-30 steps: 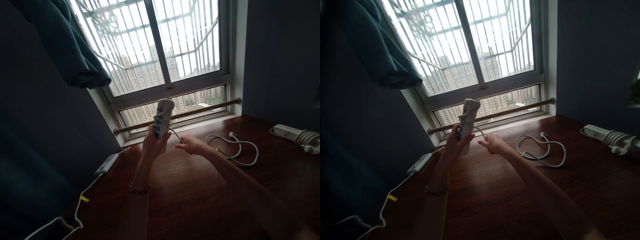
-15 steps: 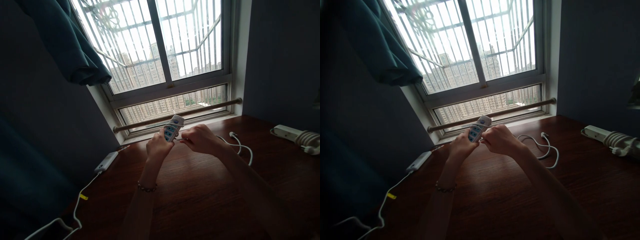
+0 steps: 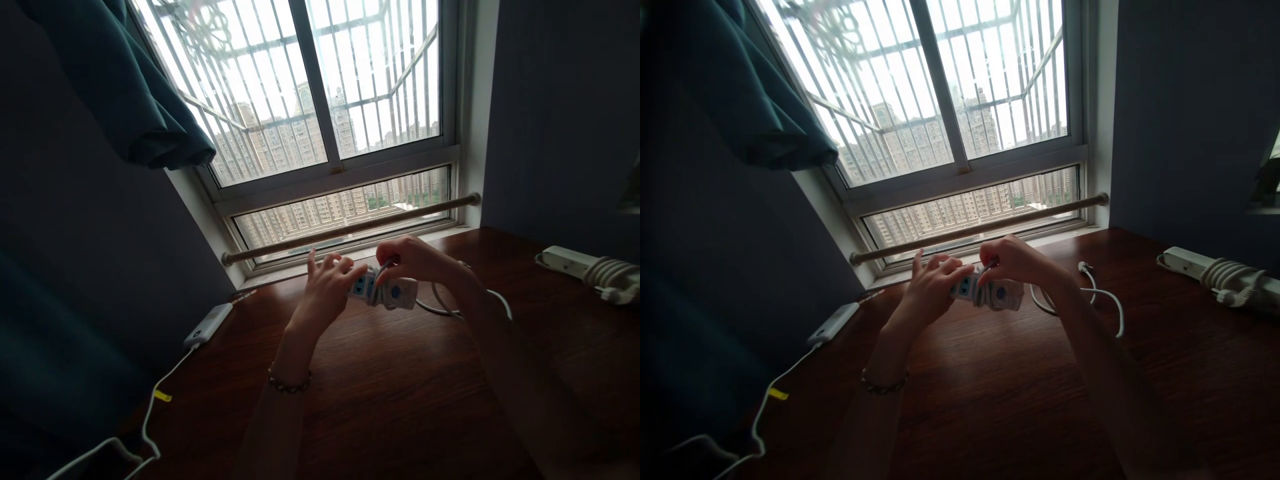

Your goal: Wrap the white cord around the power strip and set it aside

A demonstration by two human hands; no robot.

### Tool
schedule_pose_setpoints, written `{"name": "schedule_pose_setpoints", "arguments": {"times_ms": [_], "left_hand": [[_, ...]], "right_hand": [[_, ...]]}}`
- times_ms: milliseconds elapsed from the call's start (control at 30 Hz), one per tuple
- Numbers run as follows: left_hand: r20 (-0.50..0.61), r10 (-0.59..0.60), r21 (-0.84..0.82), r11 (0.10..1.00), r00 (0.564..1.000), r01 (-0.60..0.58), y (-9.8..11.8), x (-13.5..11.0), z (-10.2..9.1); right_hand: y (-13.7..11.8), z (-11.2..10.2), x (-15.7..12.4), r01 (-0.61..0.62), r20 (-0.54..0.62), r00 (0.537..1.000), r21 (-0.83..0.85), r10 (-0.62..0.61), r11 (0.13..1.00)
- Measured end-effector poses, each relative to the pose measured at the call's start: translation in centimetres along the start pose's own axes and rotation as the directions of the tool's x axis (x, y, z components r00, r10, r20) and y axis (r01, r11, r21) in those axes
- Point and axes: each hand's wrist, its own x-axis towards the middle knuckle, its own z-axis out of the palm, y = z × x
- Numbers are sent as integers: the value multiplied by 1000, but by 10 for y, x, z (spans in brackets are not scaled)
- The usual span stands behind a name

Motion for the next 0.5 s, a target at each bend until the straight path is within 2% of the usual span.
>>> {"name": "schedule_pose_setpoints", "arguments": {"times_ms": [167,233,367,433,500], "left_hand": [[-9,117,-26,993,993,-117,5,-3,-14],[-9,140,-74,987,990,-141,7,-5,-17],[-69,194,-213,955,978,-205,10,-5,-20],[-132,159,-304,933,978,-192,12,-5,-19],[-177,68,-419,898,982,-137,12,-5,-16]], "right_hand": [[8,4,3,-2,21,1000,137,-1,991],[11,6,4,-6,44,999,248,-5,969],[1,10,3,50,24,997,567,-77,823],[-9,13,1,75,-30,997,619,-72,781],[-16,19,0,47,-85,996,626,8,779]]}}
